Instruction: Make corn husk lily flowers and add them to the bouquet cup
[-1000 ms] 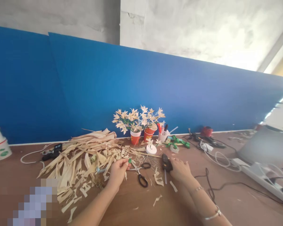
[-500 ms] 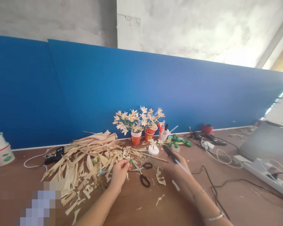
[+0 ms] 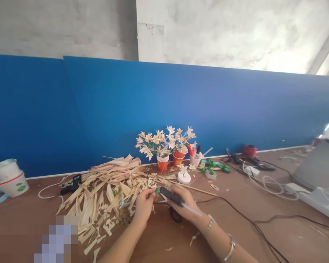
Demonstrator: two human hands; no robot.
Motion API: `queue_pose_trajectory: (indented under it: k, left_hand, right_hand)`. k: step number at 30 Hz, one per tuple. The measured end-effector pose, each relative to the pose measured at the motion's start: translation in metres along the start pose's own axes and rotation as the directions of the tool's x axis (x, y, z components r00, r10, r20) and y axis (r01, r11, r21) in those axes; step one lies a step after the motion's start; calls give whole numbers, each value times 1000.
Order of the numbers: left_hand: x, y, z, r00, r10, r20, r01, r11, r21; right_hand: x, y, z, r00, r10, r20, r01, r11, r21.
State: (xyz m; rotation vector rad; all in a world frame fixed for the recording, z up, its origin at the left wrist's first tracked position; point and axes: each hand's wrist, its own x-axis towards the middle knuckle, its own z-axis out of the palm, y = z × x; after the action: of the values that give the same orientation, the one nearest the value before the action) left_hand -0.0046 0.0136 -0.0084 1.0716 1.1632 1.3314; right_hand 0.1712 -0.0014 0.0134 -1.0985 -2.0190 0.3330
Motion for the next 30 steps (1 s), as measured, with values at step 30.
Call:
queue_pose_trajectory:
  k: [30]
  left_hand:
    - [-9,5,3,998,55,34,-55,998,26]
  right_hand:
    - [-11,10,5,993,65,100,-55,994,-96]
